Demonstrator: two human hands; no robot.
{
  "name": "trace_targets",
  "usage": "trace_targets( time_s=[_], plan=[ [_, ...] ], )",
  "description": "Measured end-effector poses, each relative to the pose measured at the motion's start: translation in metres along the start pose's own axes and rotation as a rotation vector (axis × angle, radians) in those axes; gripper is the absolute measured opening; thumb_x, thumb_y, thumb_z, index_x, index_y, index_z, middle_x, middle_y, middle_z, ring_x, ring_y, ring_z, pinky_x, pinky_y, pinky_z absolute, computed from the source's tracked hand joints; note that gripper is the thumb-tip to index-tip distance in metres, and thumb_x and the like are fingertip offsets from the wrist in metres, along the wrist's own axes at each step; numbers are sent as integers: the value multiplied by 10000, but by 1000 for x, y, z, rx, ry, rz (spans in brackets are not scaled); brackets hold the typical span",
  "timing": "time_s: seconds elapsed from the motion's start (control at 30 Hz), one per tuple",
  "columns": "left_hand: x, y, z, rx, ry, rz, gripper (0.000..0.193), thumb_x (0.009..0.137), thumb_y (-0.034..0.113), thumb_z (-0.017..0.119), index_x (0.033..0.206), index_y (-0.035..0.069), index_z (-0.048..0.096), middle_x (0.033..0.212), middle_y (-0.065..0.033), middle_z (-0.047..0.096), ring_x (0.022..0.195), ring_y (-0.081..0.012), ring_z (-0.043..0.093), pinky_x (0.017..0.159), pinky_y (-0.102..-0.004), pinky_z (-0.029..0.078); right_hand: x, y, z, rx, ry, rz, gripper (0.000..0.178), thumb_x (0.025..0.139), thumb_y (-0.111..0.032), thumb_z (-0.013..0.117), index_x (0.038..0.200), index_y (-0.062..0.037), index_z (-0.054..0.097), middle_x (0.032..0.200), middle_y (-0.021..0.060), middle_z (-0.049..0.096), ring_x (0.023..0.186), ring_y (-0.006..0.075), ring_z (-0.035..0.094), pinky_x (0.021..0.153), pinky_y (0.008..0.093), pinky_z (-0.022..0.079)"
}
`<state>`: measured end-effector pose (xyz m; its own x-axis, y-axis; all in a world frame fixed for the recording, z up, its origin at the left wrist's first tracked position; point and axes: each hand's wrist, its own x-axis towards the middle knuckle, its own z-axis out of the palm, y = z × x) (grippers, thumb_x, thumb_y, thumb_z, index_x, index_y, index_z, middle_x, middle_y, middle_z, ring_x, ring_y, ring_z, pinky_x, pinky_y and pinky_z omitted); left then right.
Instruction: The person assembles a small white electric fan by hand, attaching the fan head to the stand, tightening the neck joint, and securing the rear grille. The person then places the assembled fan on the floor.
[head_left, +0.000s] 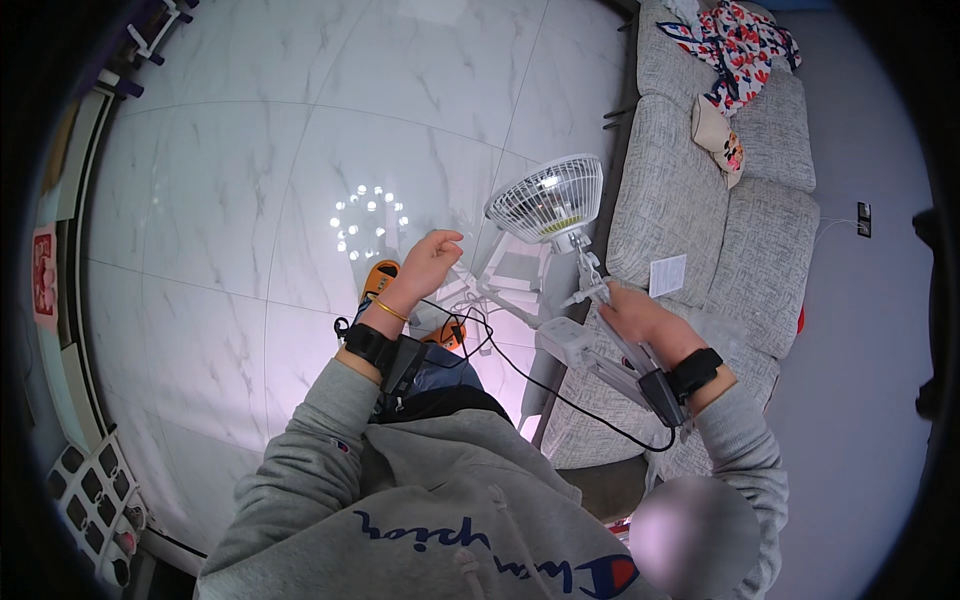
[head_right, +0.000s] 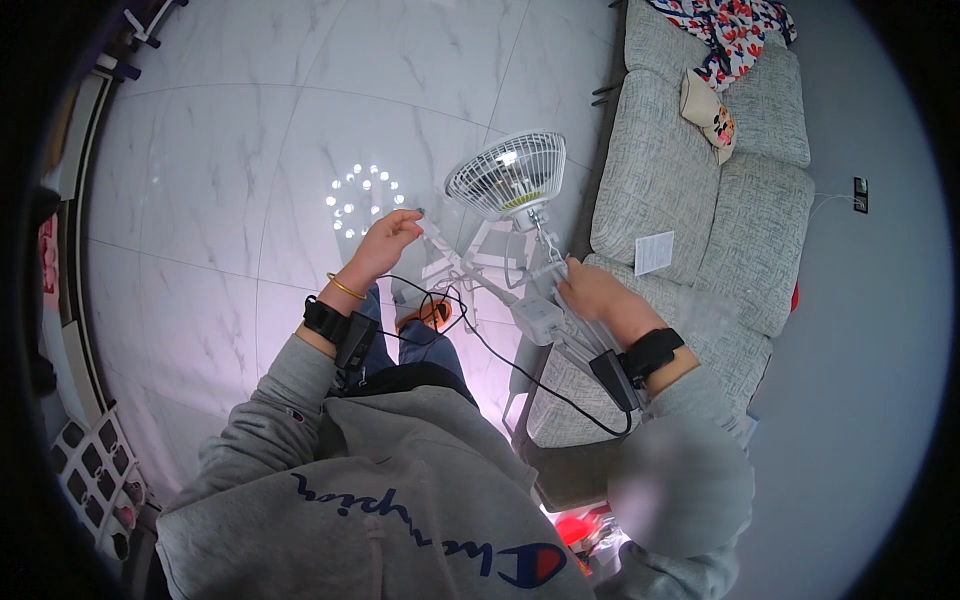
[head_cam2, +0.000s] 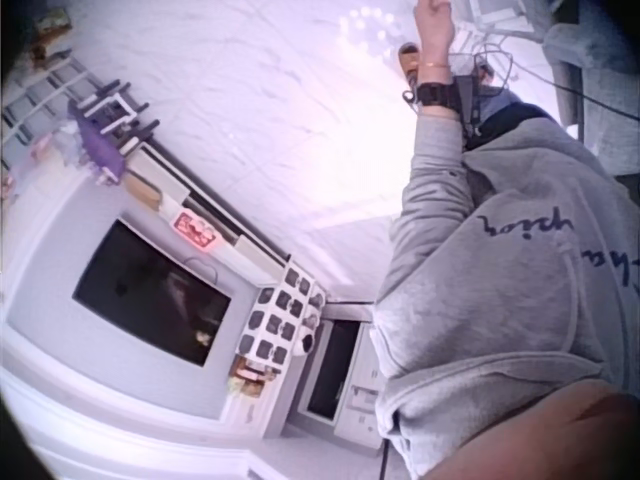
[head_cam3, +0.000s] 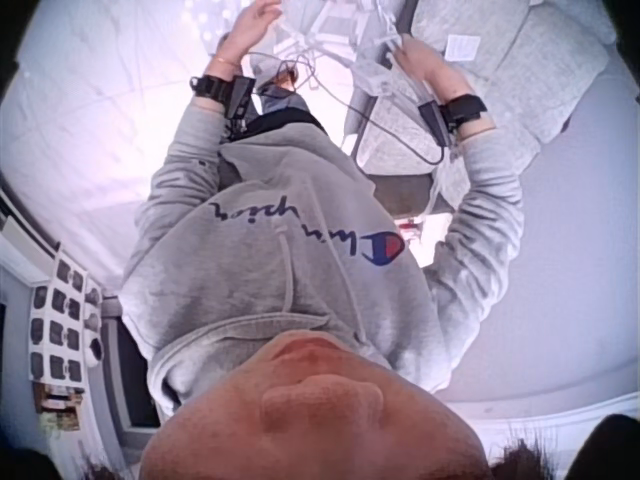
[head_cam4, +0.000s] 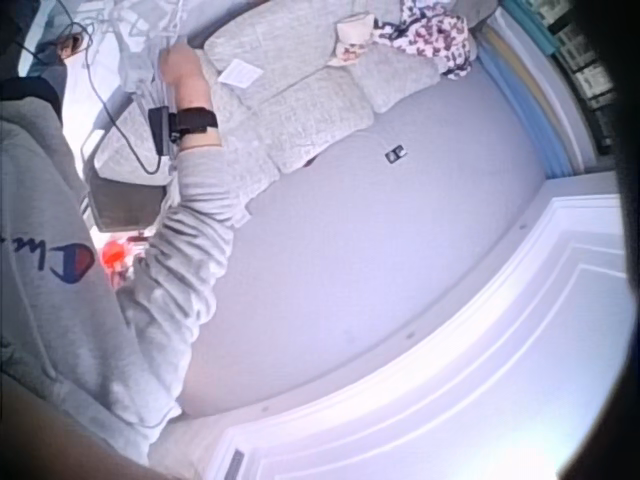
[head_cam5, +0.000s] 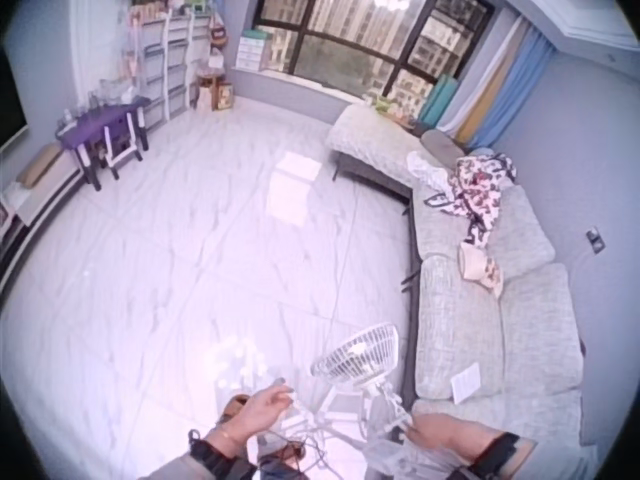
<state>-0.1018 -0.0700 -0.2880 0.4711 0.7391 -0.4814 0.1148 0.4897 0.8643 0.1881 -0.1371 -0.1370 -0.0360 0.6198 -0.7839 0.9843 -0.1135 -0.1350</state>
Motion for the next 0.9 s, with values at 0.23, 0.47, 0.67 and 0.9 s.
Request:
trace_targets(
  time_s=[0.23,0.47,0.67,0.9],
  plan=[
    [22,-12,25,16,-205,8,301,820,117,523,1095,-3,509,982,-83,586,942,-148,523,834,-251,394,-7,-9,-7,-4,8,38,436,801,-344,488,1005,41,469,886,265,568,841,410,544,753,441,418],
    [-29,-25,177,367,-974,142,493,708,105,558,1175,20,424,1188,-176,459,1133,-299,417,950,-352,324,1,-1,3,228,36,103,445,781,-401,497,842,27,600,830,256,583,817,408,549,734,427,430],
    [-73,-14,234,571,-493,570,506,707,214,608,1137,13,433,1080,-170,509,1054,-332,452,882,-404,365,-15,-19,-21,371,197,160,430,789,-384,501,860,31,592,790,243,590,796,390,565,690,424,429],
    [-52,-8,246,827,-539,594,358,692,261,629,939,29,515,872,-106,565,800,-275,568,670,-377,444,-70,-33,-86,834,475,4,231,754,-211,607,838,1,572,738,55,594,688,114,550,602,259,429]
  ],
)
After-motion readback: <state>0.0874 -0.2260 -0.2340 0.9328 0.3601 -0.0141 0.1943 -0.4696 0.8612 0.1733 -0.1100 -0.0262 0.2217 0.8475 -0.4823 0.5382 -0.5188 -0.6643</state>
